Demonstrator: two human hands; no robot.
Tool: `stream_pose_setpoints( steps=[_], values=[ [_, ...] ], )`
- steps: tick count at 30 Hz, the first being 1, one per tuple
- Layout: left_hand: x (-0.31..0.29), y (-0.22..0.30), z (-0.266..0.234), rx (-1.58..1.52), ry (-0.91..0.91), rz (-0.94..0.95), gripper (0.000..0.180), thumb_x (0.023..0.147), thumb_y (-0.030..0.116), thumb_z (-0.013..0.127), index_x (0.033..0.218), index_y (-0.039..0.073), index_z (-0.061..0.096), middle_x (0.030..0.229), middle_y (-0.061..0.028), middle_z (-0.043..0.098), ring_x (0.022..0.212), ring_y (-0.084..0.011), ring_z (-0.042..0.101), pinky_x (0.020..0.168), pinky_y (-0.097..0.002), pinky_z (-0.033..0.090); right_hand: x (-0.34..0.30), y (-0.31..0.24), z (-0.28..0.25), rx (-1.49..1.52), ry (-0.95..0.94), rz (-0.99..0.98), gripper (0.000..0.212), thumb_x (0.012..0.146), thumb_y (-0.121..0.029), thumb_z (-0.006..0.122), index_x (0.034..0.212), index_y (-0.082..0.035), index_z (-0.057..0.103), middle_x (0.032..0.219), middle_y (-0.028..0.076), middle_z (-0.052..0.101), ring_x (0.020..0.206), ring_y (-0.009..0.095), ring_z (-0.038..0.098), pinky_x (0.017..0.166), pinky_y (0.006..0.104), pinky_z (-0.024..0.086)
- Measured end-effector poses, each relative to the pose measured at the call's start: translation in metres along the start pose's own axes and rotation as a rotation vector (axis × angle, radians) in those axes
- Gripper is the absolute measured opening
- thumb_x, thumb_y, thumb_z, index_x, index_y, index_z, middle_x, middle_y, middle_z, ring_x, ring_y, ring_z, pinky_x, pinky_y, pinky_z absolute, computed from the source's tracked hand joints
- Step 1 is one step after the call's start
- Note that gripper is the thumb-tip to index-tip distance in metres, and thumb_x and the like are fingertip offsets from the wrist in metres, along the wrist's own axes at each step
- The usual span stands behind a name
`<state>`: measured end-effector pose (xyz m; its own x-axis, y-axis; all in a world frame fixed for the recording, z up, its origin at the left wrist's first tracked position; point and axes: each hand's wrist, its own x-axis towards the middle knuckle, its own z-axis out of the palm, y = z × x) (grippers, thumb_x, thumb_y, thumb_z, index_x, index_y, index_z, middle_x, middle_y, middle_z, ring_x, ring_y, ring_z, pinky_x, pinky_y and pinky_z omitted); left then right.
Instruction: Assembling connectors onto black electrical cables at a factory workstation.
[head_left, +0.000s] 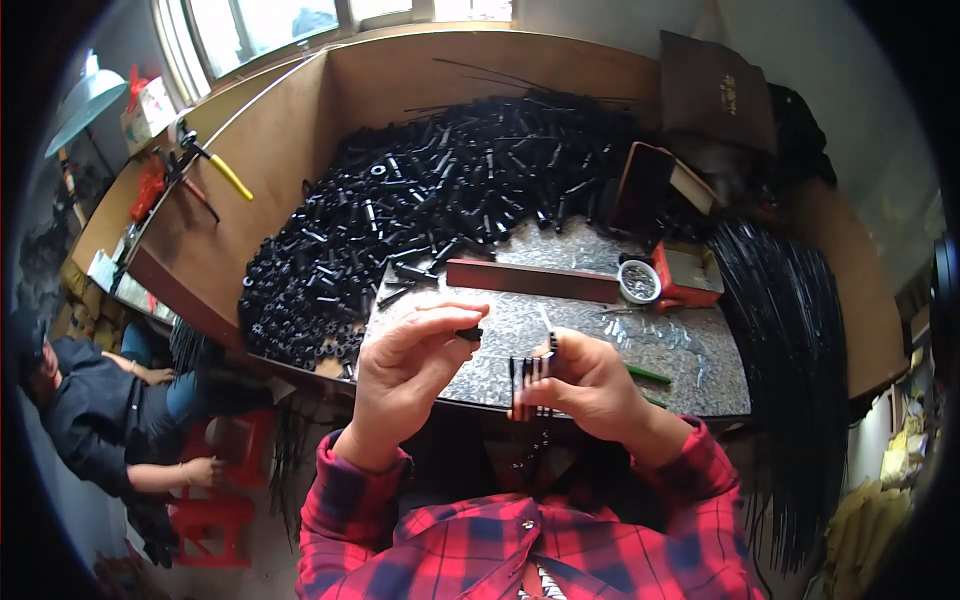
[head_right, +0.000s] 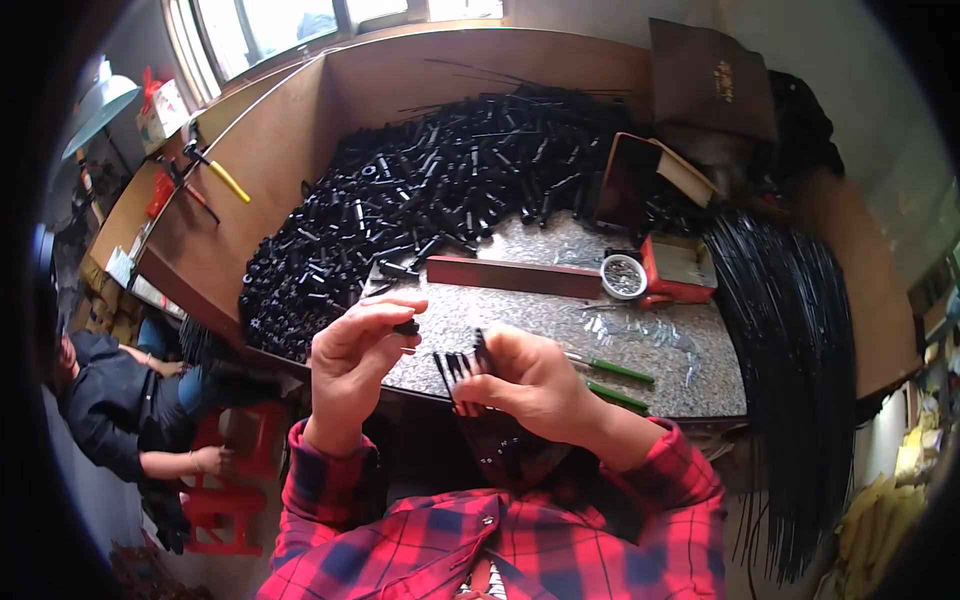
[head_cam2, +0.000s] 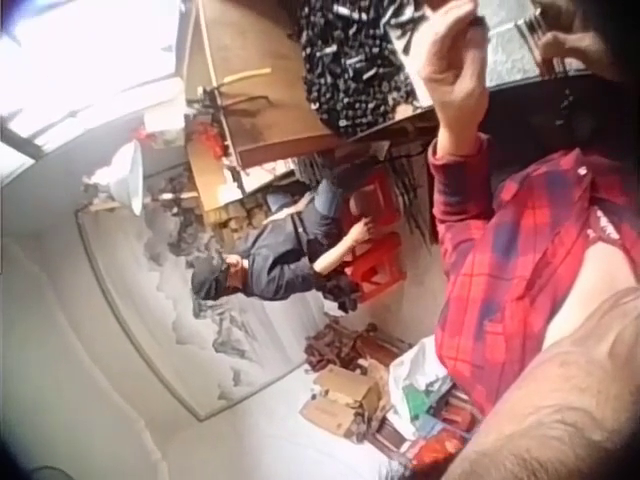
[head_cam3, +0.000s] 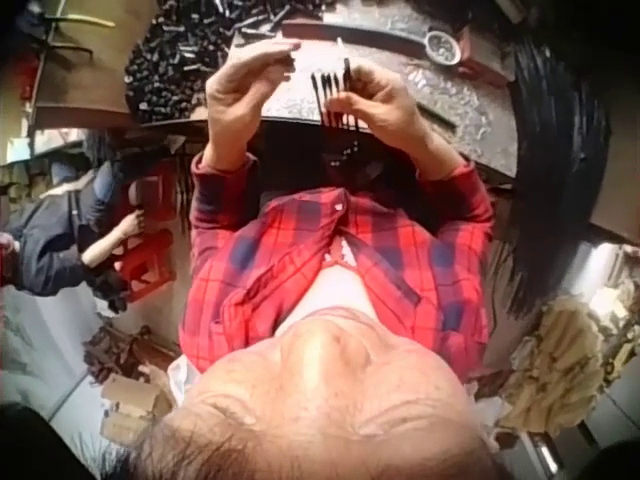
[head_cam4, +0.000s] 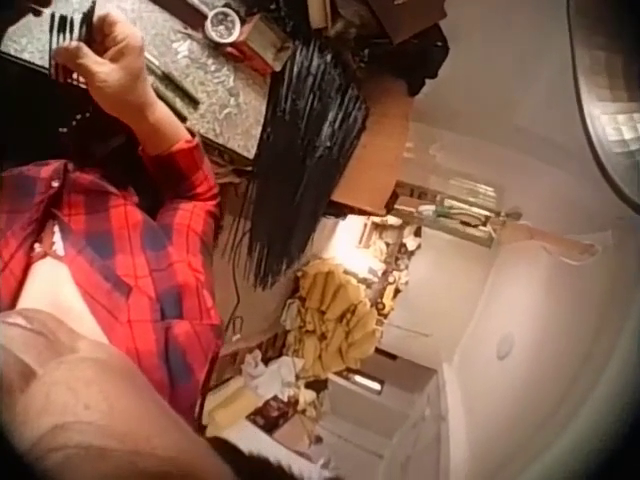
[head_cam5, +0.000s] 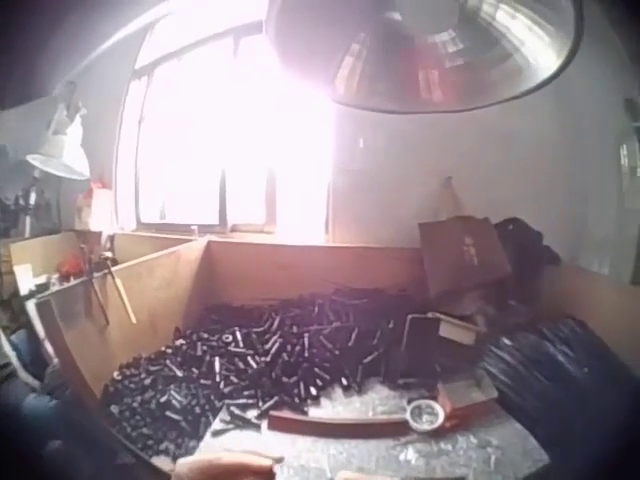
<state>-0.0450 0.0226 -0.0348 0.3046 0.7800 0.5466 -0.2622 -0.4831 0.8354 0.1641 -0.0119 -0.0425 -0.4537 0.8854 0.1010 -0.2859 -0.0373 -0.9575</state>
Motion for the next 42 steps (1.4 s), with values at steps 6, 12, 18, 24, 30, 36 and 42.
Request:
stream_pose_setpoints(
  steps=[6, 12, 18, 24, 30, 36, 42],
  values=[
    [0.002, 0.002, 0.014, -0.142, 0.016, -0.051, 0.022, 0.086, -0.009, 0.054, 0.106, -0.003, 0.062, 0.11, -0.0169, 0.061, 0.105, -0.0238, 0.061, 0.088, -0.0321, 0.052, 0.003, 0.002, -0.001, 0.024, -0.024, 0.012, 0.012, 0.087, 0.003, 0.058, 0.098, 0.002, 0.053, 0.087, 0.008, 0.064, 0.079, 0.016, 0.065, 0.073, 0.0297, 0.054],
    [0.002, -0.002, 0.017, -0.177, -0.012, -0.027, 0.023, 0.083, -0.011, 0.057, 0.104, -0.002, 0.062, 0.108, -0.0155, 0.061, 0.103, -0.0234, 0.061, 0.091, -0.0333, 0.049, 0.006, 0.004, -0.003, 0.062, -0.02, 0.011, 0.015, 0.087, 0.002, 0.06, 0.101, 0.002, 0.053, 0.089, 0.006, 0.063, 0.081, 0.013, 0.063, 0.075, 0.0273, 0.053],
    [0.002, -0.003, 0.014, -0.256, -0.075, -0.02, 0.027, 0.084, -0.01, 0.056, 0.109, -0.001, 0.06, 0.115, -0.0153, 0.059, 0.107, -0.0199, 0.057, 0.093, -0.0308, 0.046, 0.006, 0.0, 0.004, 0.073, 0.023, 0.004, 0.012, 0.088, -0.002, 0.06, 0.098, 0.001, 0.053, 0.085, 0.005, 0.061, 0.077, 0.01, 0.06, 0.07, 0.0245, 0.05],
    [0.002, 0.01, 0.018, -0.241, -0.018, -0.087, 0.026, 0.078, -0.01, 0.063, 0.102, -0.001, 0.062, 0.116, -0.0141, 0.057, 0.108, -0.0204, 0.056, 0.093, -0.0324, 0.045, 0.006, 0.0, 0.004, 0.054, 0.008, -0.001, 0.01, 0.088, -0.001, 0.061, 0.095, 0.001, 0.054, 0.083, 0.005, 0.061, 0.075, 0.011, 0.06, 0.068, 0.025, 0.049],
    [0.0, 0.012, 0.022, -0.232, 0.026, -0.092, 0.018, 0.081, -0.009, 0.061, 0.096, -0.001, 0.06, 0.113, -0.0131, 0.057, 0.106, -0.0187, 0.055, 0.091, -0.0312, 0.045, 0.01, 0.001, 0.004, 0.05, -0.032, -0.008, 0.009, 0.087, 0.003, 0.059, 0.089, 0.0, 0.051, 0.08, 0.008, 0.061, 0.073, 0.014, 0.061, 0.066, 0.0272, 0.05],
    [0.002, 0.013, 0.022, -0.237, 0.01, -0.106, 0.016, 0.084, -0.008, 0.057, 0.098, -0.001, 0.058, 0.108, -0.0138, 0.06, 0.104, -0.0198, 0.057, 0.091, -0.0322, 0.045, 0.008, -0.002, 0.011, -0.043, -0.025, -0.032, 0.011, 0.092, -0.011, 0.057, 0.089, -0.001, 0.054, 0.077, 0.002, 0.057, 0.071, 0.006, 0.053, 0.063, 0.0219, 0.044],
    [0.003, 0.009, 0.018, -0.225, -0.06, -0.057, 0.014, 0.088, -0.004, 0.056, 0.101, -0.003, 0.06, 0.109, -0.0156, 0.061, 0.103, -0.0194, 0.058, 0.089, -0.0312, 0.048, 0.011, -0.004, 0.007, -0.004, -0.074, 0.002, 0.012, 0.094, -0.011, 0.054, 0.09, 0.0, 0.054, 0.078, 0.003, 0.058, 0.071, 0.008, 0.054, 0.064, 0.0246, 0.045]
  ],
)
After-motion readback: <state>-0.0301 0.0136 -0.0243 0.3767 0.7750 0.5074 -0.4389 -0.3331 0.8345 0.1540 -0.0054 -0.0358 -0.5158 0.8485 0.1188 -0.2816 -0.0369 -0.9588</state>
